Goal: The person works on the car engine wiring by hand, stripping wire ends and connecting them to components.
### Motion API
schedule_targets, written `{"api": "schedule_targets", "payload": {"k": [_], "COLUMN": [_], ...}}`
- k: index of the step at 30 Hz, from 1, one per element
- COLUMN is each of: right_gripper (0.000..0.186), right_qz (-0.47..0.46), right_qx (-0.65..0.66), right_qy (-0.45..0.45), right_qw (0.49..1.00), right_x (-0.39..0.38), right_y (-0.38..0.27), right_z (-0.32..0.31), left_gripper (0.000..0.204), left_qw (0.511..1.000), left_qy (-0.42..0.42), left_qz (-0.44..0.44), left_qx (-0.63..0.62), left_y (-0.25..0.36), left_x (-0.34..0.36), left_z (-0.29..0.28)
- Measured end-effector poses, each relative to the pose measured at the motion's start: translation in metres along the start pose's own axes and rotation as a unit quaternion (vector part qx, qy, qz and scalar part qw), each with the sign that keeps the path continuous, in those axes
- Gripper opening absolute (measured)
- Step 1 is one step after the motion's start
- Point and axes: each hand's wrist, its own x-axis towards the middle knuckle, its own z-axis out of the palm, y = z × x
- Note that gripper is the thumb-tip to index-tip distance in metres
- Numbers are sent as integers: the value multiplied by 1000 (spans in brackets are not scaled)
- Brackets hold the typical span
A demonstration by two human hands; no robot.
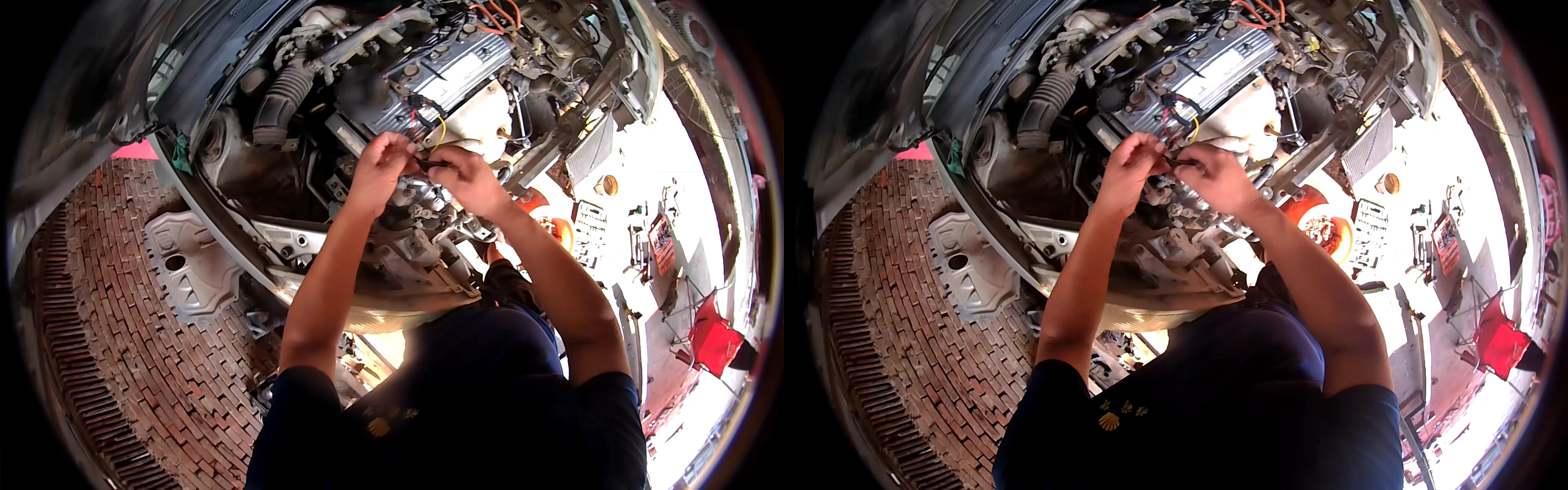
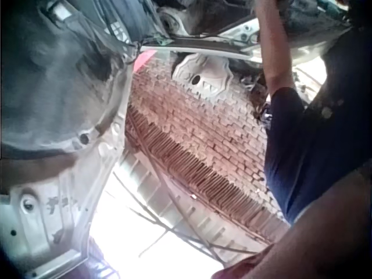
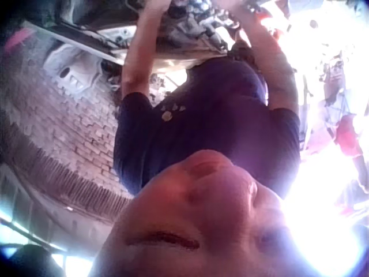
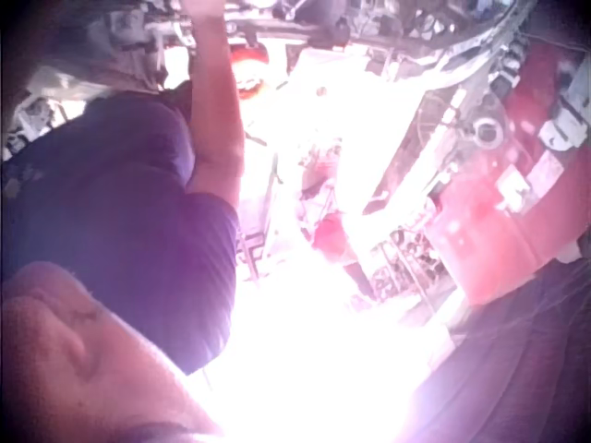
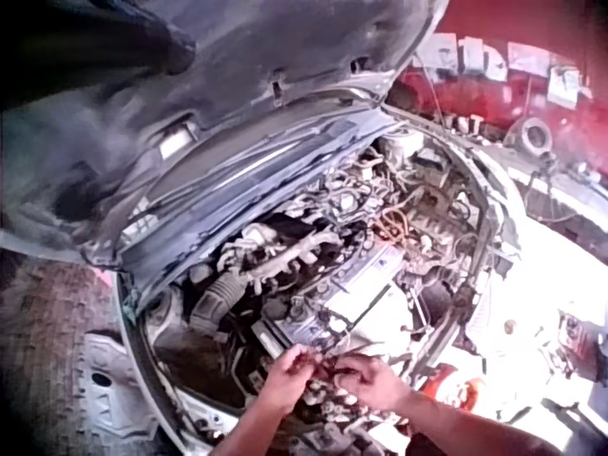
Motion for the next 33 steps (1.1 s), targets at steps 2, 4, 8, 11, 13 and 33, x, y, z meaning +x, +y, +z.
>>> {"api": "schedule_targets", "payload": {"k": [2,4,8,11,13,33], "right_gripper": [31,31,28,25,23,16], "right_qz": [-7,-27,-94,-165,-158,-519], "right_qx": [8,-39,-76,-132,-196,-91], "right_qy": [-3,10,9,-8,9,-44], "right_qw": [1000,999,993,977,968,849], "right_x": [2,4,7,9,9,-67], "right_y": [9,15,17,5,-9,-146], "right_z": [-6,-8,-12,-17,-16,62], "left_gripper": [7,13,25,24,21,15], "left_qw": [999,999,996,999,998,924], "left_qy": [-6,-21,-76,-45,-48,108], "left_qz": [-13,-18,36,-14,1,231], "left_qx": [-30,-43,-3,-3,37,284], "left_y": [-1,-5,-3,-3,-8,-5], "left_x": [0,0,-6,-7,-6,-3], "left_z": [4,4,12,10,8,50]}}
